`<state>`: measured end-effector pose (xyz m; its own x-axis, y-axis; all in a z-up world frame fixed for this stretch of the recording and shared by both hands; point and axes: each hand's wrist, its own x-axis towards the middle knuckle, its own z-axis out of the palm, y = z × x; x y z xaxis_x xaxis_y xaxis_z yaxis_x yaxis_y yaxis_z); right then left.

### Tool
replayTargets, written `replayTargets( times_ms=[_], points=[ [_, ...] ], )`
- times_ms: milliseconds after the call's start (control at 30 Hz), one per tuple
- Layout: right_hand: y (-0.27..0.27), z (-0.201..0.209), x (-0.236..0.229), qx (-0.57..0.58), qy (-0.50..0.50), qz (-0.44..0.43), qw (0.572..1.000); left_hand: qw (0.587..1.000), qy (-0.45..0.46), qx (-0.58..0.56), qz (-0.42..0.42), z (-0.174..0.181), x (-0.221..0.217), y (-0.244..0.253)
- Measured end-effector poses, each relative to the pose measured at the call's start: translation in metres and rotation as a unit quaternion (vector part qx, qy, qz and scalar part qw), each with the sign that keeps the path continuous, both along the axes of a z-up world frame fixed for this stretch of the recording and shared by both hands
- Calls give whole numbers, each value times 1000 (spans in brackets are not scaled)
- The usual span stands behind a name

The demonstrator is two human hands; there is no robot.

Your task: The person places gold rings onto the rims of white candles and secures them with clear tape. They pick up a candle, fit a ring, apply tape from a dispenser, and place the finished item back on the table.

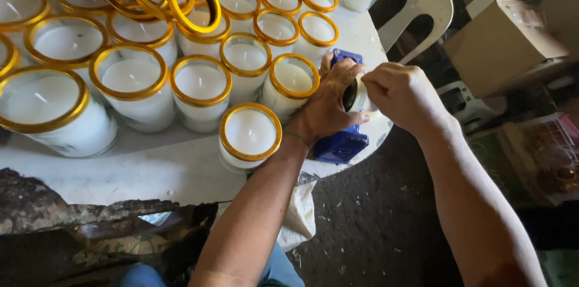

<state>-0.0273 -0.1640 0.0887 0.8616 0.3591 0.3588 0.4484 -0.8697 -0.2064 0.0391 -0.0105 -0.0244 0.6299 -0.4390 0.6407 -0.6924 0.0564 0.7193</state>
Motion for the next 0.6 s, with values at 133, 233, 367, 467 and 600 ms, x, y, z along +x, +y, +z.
replayTargets(
  times_ms=[133, 233, 367, 467, 600],
  points=[
    [26, 27, -12, 13, 30, 31, 999, 1000, 4, -15, -5, -5, 3, 2],
    [30, 27, -19, 24, 44, 25, 998, 999, 8, -26, -20, -6, 0, 1],
    [24, 21, -14, 42, 47, 26, 998, 1000, -1, -18, -4, -4, -1, 3],
    [16, 12, -9, 49, 34, 28, 998, 1000, -9, -19, 2, -6, 1, 1],
    [-12, -9, 4, 37, -6, 12, 999, 999, -23, -20, 12, -6, 0, 0]
  ],
)
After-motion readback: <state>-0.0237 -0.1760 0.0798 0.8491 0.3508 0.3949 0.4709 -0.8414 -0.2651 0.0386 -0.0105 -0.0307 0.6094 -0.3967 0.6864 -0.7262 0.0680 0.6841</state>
